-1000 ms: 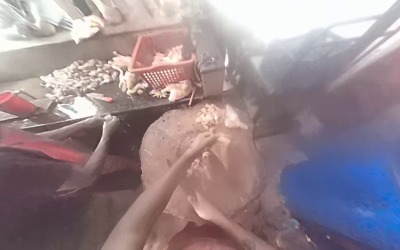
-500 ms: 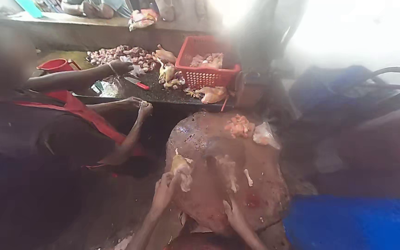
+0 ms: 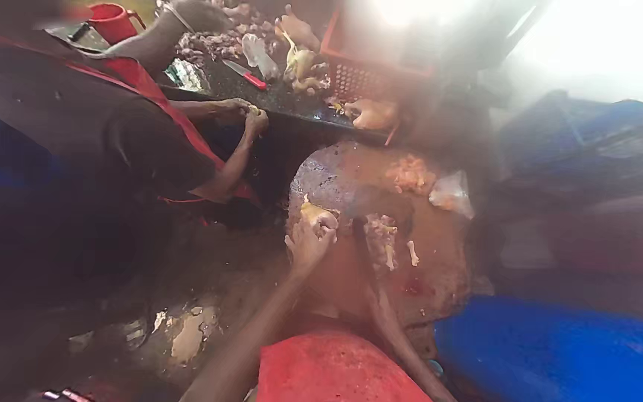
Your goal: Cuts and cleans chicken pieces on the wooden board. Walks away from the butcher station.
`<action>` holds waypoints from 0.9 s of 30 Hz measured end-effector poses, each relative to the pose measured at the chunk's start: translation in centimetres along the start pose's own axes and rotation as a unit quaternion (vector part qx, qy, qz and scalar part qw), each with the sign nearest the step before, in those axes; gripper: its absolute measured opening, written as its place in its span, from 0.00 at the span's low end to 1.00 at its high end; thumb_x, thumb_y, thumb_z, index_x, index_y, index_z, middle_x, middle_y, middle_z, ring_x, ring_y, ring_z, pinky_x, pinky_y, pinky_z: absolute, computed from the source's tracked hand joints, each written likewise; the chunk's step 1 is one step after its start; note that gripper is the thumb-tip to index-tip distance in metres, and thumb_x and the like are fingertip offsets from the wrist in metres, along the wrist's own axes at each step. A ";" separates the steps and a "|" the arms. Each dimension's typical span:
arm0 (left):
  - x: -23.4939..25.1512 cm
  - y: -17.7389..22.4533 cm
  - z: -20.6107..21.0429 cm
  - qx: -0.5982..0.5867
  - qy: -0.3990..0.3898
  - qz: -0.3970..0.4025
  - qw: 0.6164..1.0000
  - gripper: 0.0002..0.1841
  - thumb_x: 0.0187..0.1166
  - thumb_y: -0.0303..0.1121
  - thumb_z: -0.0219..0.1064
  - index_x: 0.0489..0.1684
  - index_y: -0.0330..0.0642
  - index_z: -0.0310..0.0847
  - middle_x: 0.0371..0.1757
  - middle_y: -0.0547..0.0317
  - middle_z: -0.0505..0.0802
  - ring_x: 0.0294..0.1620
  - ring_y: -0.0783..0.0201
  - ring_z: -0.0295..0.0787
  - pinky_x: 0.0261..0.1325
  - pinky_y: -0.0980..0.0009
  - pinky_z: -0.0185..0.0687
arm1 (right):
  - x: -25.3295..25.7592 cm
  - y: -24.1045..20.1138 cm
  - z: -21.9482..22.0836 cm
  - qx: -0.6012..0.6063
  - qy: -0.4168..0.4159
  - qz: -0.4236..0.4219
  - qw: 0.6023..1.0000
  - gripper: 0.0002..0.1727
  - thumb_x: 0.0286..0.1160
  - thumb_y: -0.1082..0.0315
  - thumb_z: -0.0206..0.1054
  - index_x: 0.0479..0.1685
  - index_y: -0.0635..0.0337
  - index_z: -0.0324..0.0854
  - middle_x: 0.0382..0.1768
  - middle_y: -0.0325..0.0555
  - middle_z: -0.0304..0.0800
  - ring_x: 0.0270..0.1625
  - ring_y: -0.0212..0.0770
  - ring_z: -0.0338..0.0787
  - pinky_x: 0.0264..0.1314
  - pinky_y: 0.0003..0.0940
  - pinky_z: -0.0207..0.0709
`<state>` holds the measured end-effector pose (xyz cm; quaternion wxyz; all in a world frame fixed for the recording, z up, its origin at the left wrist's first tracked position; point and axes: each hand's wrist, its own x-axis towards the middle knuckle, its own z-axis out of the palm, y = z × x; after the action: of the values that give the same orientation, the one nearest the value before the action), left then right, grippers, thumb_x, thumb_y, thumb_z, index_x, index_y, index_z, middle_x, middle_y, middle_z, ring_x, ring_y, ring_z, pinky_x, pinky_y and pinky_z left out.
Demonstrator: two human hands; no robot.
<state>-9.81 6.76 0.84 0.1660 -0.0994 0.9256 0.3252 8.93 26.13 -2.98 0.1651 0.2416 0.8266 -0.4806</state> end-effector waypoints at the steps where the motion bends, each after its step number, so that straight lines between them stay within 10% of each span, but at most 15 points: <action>1: 0.1 0.2 1.2 0.019 0.012 0.004 1.000 0.57 0.71 0.66 0.66 0.97 0.45 0.40 0.92 0.40 0.61 0.92 0.40 0.55 0.89 0.29 0.38 | -0.4 0.2 0.2 0.000 0.003 -0.003 1.000 0.31 0.92 0.54 0.53 0.86 0.65 0.64 0.64 0.63 0.86 0.64 0.53 0.89 0.72 0.53 0.79; 5: 1.2 -1.6 2.6 0.105 0.025 0.042 0.993 0.43 0.76 0.58 0.63 0.91 0.46 0.60 0.87 0.40 0.71 0.87 0.40 0.65 0.89 0.34 0.45 | 0.1 0.5 0.0 -0.014 0.001 0.012 1.000 0.29 0.91 0.53 0.54 0.82 0.63 0.69 0.57 0.61 0.89 0.58 0.53 0.91 0.67 0.55 0.82; 8: 0.6 -1.9 -0.4 0.099 -0.031 0.041 0.994 0.49 0.79 0.53 0.64 0.96 0.37 0.41 0.72 0.39 0.86 0.74 0.44 0.83 0.84 0.44 0.66 | 0.0 0.3 -1.0 -0.001 -0.016 -0.004 1.000 0.29 0.91 0.50 0.52 0.80 0.63 0.71 0.55 0.59 0.90 0.56 0.49 0.91 0.65 0.53 0.83; 11: 0.4 0.1 -1.9 0.091 -0.075 0.018 0.993 0.47 0.80 0.54 0.63 0.96 0.44 0.42 0.62 0.36 0.90 0.63 0.39 0.89 0.67 0.41 0.82 | -1.4 -4.3 -4.3 0.026 -0.017 -0.131 0.991 0.33 0.92 0.51 0.46 0.83 0.68 0.68 0.57 0.56 0.90 0.56 0.41 0.91 0.66 0.40 0.84; 14: 0.0 0.3 -0.5 0.108 -0.090 0.005 0.990 0.47 0.80 0.55 0.62 0.96 0.47 0.40 0.60 0.38 0.92 0.61 0.39 0.90 0.65 0.38 0.83 | -3.7 -8.5 -6.4 0.095 0.048 -0.301 0.948 0.49 0.83 0.26 0.35 0.63 0.65 0.80 0.29 0.37 0.85 0.30 0.27 0.84 0.37 0.31 0.85; 17: 0.1 0.2 -0.3 0.108 -0.088 -0.007 0.990 0.48 0.80 0.53 0.62 0.97 0.49 0.36 0.59 0.38 0.92 0.61 0.39 0.91 0.65 0.39 0.83 | -4.8 -9.8 -5.9 0.163 0.097 -0.376 0.907 0.45 0.75 0.19 0.42 0.44 0.53 0.85 0.29 0.28 0.87 0.35 0.18 0.86 0.41 0.22 0.84; 19: 0.3 -0.1 -0.2 0.114 -0.087 -0.009 0.990 0.48 0.80 0.53 0.61 0.97 0.49 0.36 0.59 0.38 0.92 0.60 0.38 0.91 0.64 0.39 0.83 | -3.4 -7.0 -3.7 0.043 0.110 -0.362 0.925 0.44 0.83 0.29 0.45 0.48 0.64 0.88 0.36 0.42 0.93 0.43 0.28 0.92 0.51 0.29 0.88; 22: 0.6 -0.2 -0.4 0.087 -0.104 0.008 0.991 0.43 0.83 0.53 0.59 0.96 0.49 0.42 0.61 0.38 0.91 0.63 0.39 0.90 0.66 0.38 0.82 | -0.3 -2.9 -1.7 -0.120 -0.097 -0.134 0.979 0.32 0.93 0.47 0.45 0.75 0.64 0.76 0.61 0.57 0.90 0.62 0.48 0.90 0.70 0.49 0.81; 25: 1.0 -1.4 -3.0 -0.090 -0.155 0.040 0.983 0.32 0.84 0.45 0.60 0.87 0.43 0.62 0.64 0.42 0.89 0.60 0.50 0.90 0.65 0.46 0.84 | -1.6 -4.2 -2.7 -0.118 -0.167 -0.038 0.978 0.30 0.95 0.48 0.43 0.75 0.62 0.76 0.58 0.59 0.89 0.60 0.54 0.90 0.67 0.56 0.81; 27: -0.6 -1.7 -5.9 -0.205 -0.207 0.013 0.956 0.23 0.90 0.45 0.56 0.76 0.42 0.74 0.51 0.50 0.91 0.43 0.62 0.89 0.47 0.61 0.87 | -4.1 -4.8 -4.2 -0.139 -0.170 -0.052 0.974 0.31 0.93 0.46 0.41 0.73 0.60 0.76 0.54 0.57 0.90 0.58 0.52 0.90 0.66 0.55 0.82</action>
<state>-10.17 1.74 4.45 0.3259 -0.0500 0.7854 0.5238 9.52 26.78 4.55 0.3097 0.0874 0.8567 -0.4032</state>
